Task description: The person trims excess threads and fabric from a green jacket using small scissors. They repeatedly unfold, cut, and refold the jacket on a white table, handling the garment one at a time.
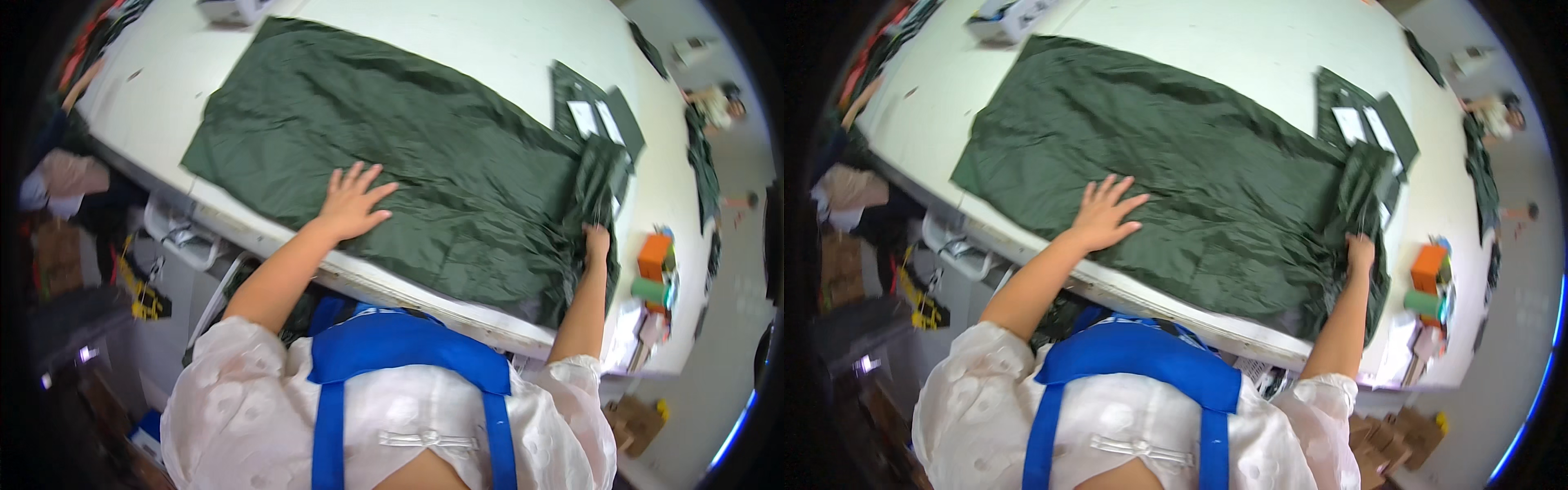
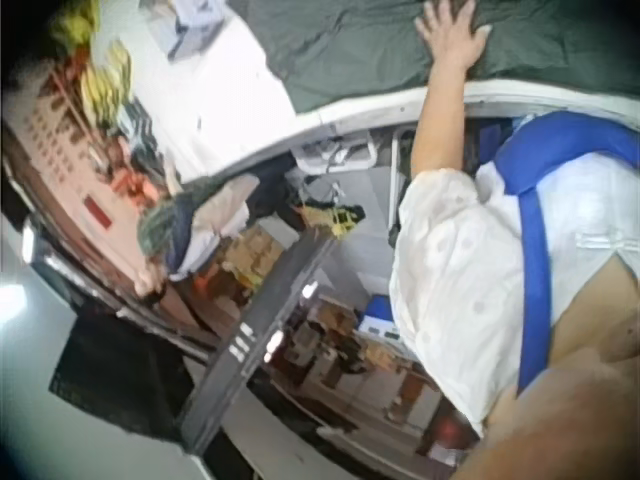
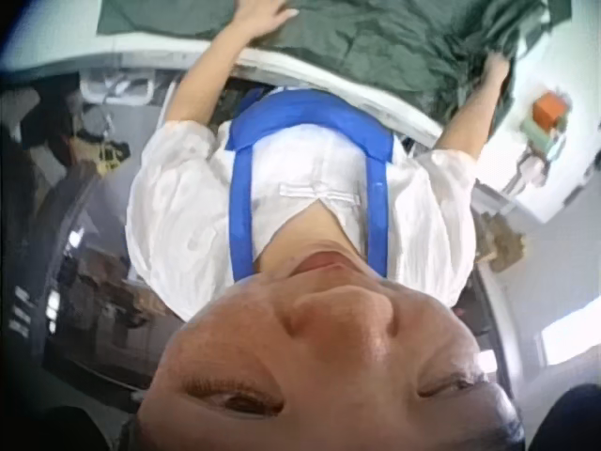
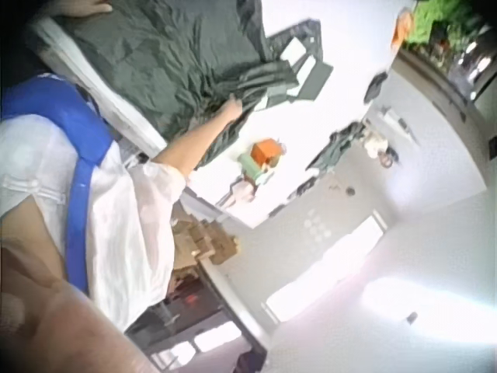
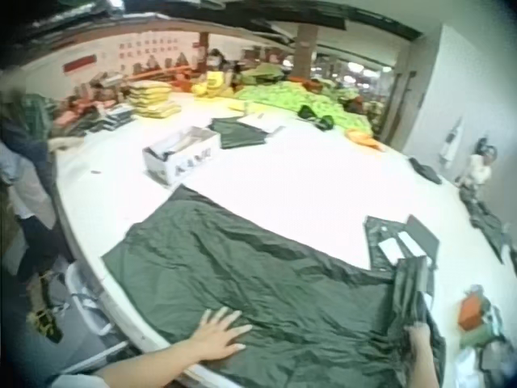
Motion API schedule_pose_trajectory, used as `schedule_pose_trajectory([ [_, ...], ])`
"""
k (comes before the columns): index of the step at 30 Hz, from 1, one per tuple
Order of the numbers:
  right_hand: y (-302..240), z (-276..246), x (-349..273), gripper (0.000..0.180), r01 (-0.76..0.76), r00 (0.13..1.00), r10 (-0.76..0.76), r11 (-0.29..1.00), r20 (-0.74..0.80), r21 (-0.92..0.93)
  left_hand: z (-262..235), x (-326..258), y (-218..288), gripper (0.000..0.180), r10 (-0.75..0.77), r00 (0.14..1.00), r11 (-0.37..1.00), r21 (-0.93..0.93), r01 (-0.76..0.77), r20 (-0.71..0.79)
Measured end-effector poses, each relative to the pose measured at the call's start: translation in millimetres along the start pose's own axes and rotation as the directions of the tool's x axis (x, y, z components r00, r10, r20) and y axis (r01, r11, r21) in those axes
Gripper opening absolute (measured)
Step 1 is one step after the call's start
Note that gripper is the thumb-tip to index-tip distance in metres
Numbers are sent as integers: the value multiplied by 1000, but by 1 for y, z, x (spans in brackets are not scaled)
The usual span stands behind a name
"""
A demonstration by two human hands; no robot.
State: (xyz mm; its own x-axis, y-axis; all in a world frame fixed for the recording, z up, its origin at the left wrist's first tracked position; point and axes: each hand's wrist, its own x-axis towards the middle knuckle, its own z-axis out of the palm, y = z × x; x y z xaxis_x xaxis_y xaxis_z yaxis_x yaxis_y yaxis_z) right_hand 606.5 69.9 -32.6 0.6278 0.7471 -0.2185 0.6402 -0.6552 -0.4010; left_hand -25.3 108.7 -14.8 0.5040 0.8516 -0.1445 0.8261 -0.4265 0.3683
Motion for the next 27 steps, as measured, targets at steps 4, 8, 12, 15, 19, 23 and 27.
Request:
schedule_pose_trajectory([
  [4, -82, -65, -14, 23, -57, 996, 70, 36, 54, 998, -6, -3, -15, 50, -13, 993, 988, -151, 31, 116],
  [8, -189, -81, -66, 40, 18, 959, -284, 44, -4, 999, -3, -2, -8, 52, -14, 996, 996, -83, 21, 92],
  [12, -222, 9, -120, 36, 276, 919, -381, 807, 103, 523, -9, -2, -7, 52, -26, 993, 989, -144, 44, 119],
  [15, -226, 102, -181, 28, 470, 797, -580, 771, 169, 429, -7, -13, -31, 52, -61, 989, 974, -223, 30, -134],
  [19, -253, 143, -251, 46, 734, 642, -732, 673, 229, 93, -19, -60, -93, 56, -422, 739, 906, -256, 336, -525],
  [23, -242, 177, -259, 51, 704, 706, -690, 709, 162, -48, -23, -122, -189, 63, -768, 355, 623, -491, 609, -533],
  [27, -237, 182, -260, 51, 779, 626, -769, 622, 129, -75, -24, -137, -252, 40, -888, 320, 432, -841, 326, -331],
])
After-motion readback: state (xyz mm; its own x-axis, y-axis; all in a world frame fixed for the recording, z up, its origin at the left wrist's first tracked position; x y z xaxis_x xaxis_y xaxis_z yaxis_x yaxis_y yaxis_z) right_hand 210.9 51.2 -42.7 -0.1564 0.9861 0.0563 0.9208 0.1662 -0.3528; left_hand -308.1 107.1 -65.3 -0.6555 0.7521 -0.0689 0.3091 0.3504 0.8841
